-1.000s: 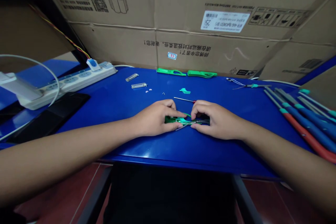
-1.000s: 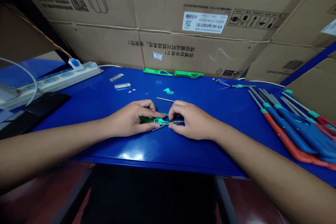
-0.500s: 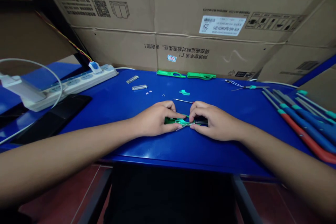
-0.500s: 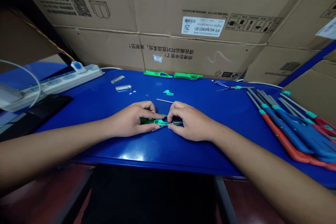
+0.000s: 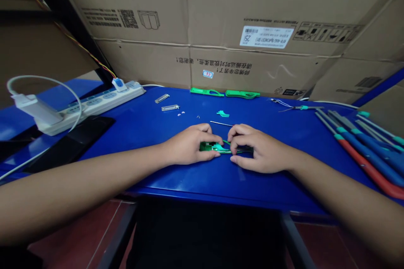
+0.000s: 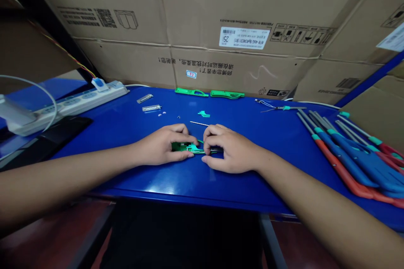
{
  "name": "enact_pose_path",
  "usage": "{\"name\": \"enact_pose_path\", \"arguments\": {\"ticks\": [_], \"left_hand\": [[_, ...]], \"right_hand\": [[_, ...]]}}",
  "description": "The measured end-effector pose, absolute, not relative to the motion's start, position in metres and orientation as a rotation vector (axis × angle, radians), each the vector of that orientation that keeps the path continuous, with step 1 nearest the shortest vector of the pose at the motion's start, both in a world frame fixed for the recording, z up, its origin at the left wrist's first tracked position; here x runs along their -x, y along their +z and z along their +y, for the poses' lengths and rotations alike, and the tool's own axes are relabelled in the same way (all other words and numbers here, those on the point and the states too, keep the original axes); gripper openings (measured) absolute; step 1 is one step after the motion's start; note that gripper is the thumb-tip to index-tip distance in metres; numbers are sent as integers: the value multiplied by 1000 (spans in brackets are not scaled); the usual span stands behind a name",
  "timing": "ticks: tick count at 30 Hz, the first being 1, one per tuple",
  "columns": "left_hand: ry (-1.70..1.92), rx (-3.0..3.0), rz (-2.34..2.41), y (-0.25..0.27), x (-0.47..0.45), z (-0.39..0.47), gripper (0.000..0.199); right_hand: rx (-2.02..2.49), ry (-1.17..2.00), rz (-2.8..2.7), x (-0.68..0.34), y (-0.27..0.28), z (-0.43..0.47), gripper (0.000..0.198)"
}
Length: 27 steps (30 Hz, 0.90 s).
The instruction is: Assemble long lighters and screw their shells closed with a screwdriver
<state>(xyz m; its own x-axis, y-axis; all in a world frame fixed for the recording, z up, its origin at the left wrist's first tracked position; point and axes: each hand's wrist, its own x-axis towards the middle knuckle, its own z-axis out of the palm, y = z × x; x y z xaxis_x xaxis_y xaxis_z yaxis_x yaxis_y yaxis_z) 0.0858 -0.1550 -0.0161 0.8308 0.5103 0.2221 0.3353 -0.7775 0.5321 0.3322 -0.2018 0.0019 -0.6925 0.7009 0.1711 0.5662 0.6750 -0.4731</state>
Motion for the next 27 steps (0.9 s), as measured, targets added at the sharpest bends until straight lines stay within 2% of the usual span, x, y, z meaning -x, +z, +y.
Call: {"name": "enact_pose_path", "arguments": {"ticks": [3, 8, 13, 17, 27], "left_hand": [[493, -2528, 617, -16, -86, -155, 32], [494, -2556, 603, -15, -86, -156, 30], [528, -2516, 701, -18, -87, -156, 48], [531, -2517, 722, -18, -88, -155, 40], [544, -2503, 715, -16, -88, -154, 36]], "right_hand": [[1074, 507, -2441, -323, -3, -199, 15], [1192, 465, -2371, -307, -5, -202, 9], [1267, 391, -2450, -302, -2, -206, 17], [1221, 439, -2421, -300, -5, -202, 16], [1234, 459, -2426, -297, -3, -198, 16]]}}
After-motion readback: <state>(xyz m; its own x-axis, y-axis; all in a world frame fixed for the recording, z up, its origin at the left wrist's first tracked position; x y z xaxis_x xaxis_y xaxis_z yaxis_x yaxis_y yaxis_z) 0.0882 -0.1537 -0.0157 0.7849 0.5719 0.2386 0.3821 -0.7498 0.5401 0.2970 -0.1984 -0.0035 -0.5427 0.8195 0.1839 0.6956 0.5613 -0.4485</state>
